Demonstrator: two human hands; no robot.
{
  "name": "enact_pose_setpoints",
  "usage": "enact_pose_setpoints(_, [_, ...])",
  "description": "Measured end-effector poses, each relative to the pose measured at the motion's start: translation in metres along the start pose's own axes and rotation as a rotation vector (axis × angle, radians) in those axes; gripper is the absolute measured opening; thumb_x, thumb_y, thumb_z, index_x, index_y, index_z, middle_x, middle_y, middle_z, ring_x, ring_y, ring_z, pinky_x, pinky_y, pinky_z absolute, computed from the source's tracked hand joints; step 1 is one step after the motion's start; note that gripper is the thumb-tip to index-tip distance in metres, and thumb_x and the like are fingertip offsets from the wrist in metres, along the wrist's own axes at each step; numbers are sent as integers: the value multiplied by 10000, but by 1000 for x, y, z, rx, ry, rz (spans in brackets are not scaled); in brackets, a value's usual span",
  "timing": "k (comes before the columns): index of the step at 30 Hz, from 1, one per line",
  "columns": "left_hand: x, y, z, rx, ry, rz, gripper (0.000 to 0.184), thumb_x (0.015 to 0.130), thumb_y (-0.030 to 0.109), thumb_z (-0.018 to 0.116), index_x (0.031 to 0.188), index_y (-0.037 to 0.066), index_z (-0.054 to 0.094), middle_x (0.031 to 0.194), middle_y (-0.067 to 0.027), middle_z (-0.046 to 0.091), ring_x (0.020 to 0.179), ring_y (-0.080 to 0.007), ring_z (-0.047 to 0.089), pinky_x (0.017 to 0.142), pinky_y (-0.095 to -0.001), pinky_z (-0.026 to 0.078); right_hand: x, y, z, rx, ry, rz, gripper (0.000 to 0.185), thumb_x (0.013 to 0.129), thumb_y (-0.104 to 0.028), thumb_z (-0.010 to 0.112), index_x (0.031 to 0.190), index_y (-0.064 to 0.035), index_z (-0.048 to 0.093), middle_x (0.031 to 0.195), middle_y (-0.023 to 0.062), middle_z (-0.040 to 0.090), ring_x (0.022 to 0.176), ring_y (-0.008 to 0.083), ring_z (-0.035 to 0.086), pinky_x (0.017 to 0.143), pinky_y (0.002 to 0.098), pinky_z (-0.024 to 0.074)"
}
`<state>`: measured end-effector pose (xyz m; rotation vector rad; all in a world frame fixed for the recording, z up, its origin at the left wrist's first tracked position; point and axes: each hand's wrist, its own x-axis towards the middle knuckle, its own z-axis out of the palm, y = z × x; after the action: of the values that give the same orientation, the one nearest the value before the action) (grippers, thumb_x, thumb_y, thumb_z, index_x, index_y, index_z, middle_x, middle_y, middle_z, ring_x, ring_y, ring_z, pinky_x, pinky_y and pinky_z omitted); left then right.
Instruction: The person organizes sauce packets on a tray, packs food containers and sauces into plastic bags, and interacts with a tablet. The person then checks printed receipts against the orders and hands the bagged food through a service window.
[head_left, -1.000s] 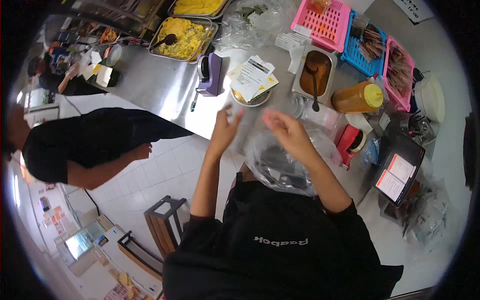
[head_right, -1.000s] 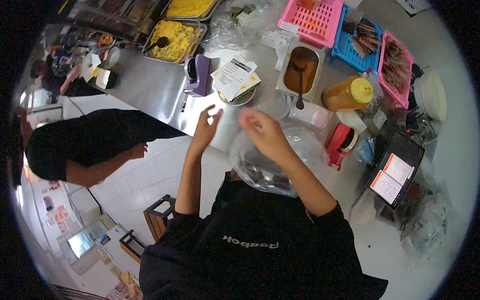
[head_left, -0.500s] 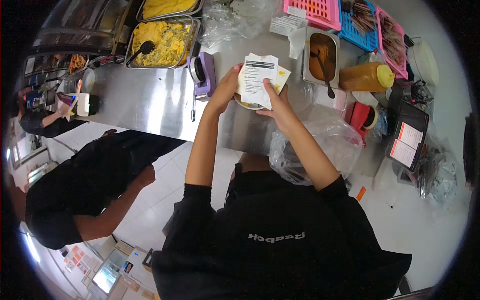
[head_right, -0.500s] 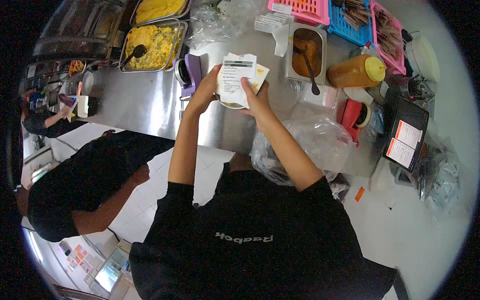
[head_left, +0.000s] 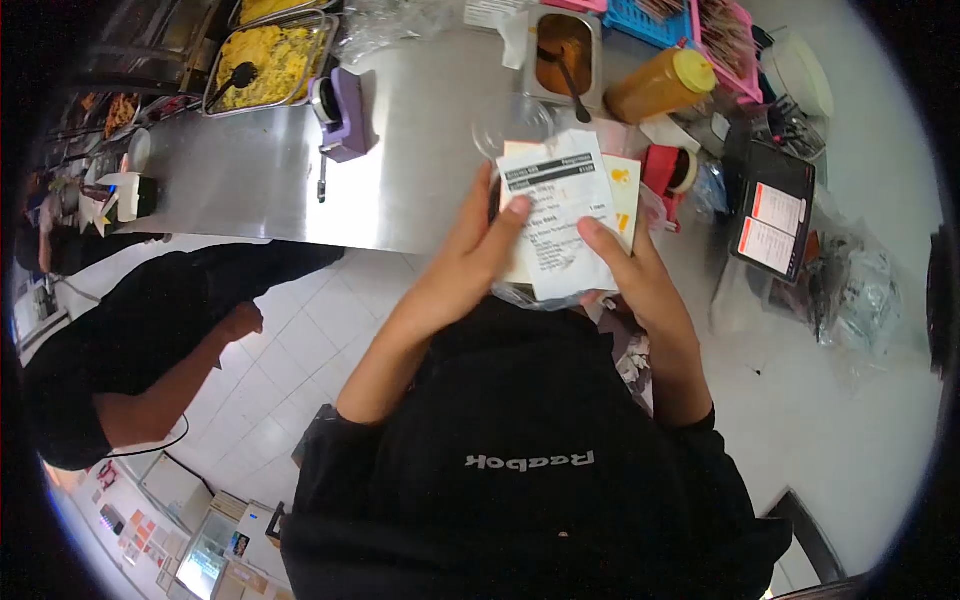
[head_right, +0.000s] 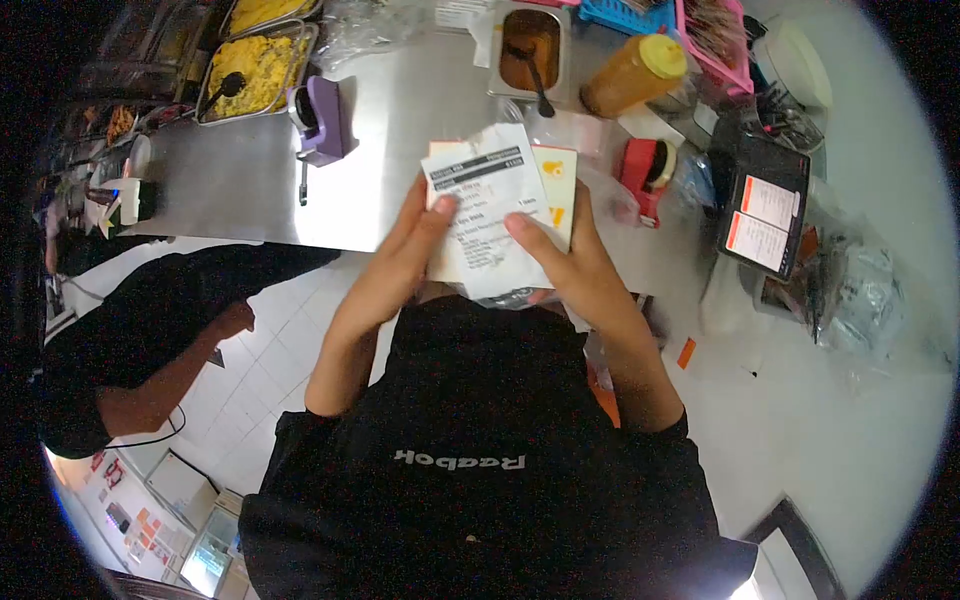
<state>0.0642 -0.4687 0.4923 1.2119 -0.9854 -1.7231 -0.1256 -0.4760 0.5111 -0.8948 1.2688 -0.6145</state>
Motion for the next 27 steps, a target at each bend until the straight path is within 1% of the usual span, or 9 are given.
enact_pose_setpoints(7, [37,-141,41,13,116,-66,555,941,266,490,1313,-98,298,1312,-206,429,1226,-235,404,1022,-308,305,35,113,-69,-36,4,70,748,821,-338,662,1345,-52,211,1151,188,504,903,238,621,495,300,558])
enact_pose_setpoints(12, [51,-156,38,79,161,36,531,923,250,515,1290,-94,345,1243,-177,496,1157,-213,465,992,-294,336,51,123,-66,-20,14,175,859,763,-413,708,1337,-64,173,1197,202,481,943,268,608,504,336,564])
enact_pose_setpoints(16, [48,-155,24,247,247,-183,553,916,379,502,1188,-100,453,1122,-199,559,1071,-208,511,926,-312,393,54,134,-61,-84,-44,238,851,760,-439,707,1304,-64,171,1195,183,478,969,284,589,584,421,562])
enact_pose_setpoints(17, [45,-157,24,295,294,-155,598,902,455,487,1160,-84,484,1021,-222,589,975,-275,567,877,-342,433,58,147,-62,-131,-31,158,863,757,-442,714,1297,-49,168,1209,193,468,1055,285,549,738,424,536])
enact_pose_setpoints(20, [39,-165,16,770,215,-32,620,876,475,527,1172,-68,484,1002,-253,580,958,-349,564,844,-374,456,75,174,-69,-207,-47,1,879,761,-482,698,1321,-23,200,1244,207,438,1174,292,465,909,404,448])
enact_pose_setpoints(21, [15,-123,34,902,222,-143,610,845,449,595,1166,-58,490,1062,-290,542,1039,-369,519,832,-396,465,75,171,-74,-314,-51,3,869,771,-501,678,1331,-19,221,1268,213,418,1200,294,439,944,392,412])
enact_pose_setpoints(24, [-23,-88,44,1248,683,187,578,804,401,667,1123,-60,526,1045,-291,544,1058,-348,516,837,-393,465,74,160,-86,-464,-49,-20,869,786,-563,622,1355,-5,274,1336,243,346,1277,317,339,1034,385,310])
enact_pose_setpoints(25, [-20,-104,33,1334,894,265,517,778,337,696,1087,-51,548,923,-251,597,927,-352,580,790,-387,484,77,159,-87,-400,-39,-47,885,781,-588,607,1357,2,287,1357,260,315,1301,337,293,1052,402,278])
enact_pose_setpoints(27, [-6,-129,-1,788,588,-155,474,800,283,673,1083,-72,538,853,-215,622,749,-306,616,693,-380,495,78,154,-87,-383,-44,-75,863,821,-604,540,1402,-30,262,1423,245,229,1339,349,229,1077,426,235])
